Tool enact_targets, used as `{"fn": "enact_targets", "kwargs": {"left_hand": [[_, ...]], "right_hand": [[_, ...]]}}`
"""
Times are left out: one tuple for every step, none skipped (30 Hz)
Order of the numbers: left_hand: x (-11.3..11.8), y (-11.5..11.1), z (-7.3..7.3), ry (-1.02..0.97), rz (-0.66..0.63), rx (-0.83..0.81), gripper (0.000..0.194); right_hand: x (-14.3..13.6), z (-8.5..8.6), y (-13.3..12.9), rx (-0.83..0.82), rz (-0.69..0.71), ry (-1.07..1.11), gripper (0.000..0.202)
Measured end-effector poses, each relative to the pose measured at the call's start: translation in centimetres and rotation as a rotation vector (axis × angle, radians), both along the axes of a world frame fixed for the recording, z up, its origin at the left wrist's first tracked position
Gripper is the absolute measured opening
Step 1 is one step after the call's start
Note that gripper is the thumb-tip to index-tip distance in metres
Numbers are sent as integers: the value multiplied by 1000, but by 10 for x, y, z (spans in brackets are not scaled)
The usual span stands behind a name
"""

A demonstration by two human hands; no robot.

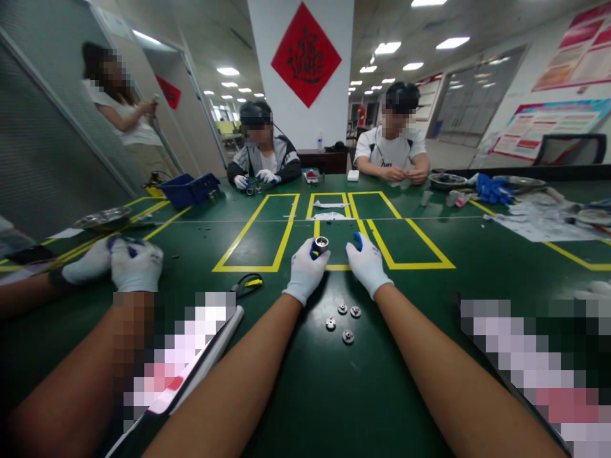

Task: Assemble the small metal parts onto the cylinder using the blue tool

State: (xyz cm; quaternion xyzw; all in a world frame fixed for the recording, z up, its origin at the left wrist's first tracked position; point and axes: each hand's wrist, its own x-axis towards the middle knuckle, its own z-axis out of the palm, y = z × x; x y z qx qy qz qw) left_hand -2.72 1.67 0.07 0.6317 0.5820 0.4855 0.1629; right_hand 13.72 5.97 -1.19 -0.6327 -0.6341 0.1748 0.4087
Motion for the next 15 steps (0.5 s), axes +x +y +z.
{"fn": "enact_targets", "kwargs": {"left_hand": [[-2, 1, -1, -9, 42, 2, 22], [-4, 3, -2, -21, 76, 5, 22], [-6, 5, -3, -38, 104, 8, 23], [-7, 6, -4, -57, 128, 5, 23], [-8, 8, -5, -74, 150, -3, 24], [-9, 9, -6, -87, 171, -17, 25], [-9, 10, -6, -95, 189, -33, 26], [-8, 11, -7, -96, 203, -46, 26], [-8, 12, -7, -93, 213, -54, 25], [-7, 13, -8, -88, 218, -57, 25], [-7, 13, -8, -82, 220, -58, 25], [-6, 13, -8, -78, 217, -54, 25], [-5, 14, -9, -74, 213, -50, 25], [-5, 14, -9, -71, 208, -46, 25], [-5, 14, -9, -67, 203, -45, 25]], "right_hand": [[-3, 0, 9, -6, -12, -130, 58], [-7, 0, 18, -8, 7, -247, 60], [-12, 0, 28, -11, 49, -345, 63], [-18, 0, 38, -19, 93, -437, 64], [-25, 0, 49, -35, 126, -512, 66], [-32, 1, 61, -62, 155, -566, 68], [-40, 1, 73, -81, 187, -600, 70], [-47, 2, 85, -94, 220, -617, 71], [-55, 2, 97, -107, 245, -613, 71], [-62, 3, 109, -112, 264, -587, 71], [-68, 3, 120, -115, 261, -546, 72], [-74, 4, 129, -125, 243, -505, 74], [-79, 4, 137, -128, 238, -488, 74], [-82, 4, 142, -133, 236, -475, 73], [-85, 4, 144, -139, 228, -466, 71]]}}
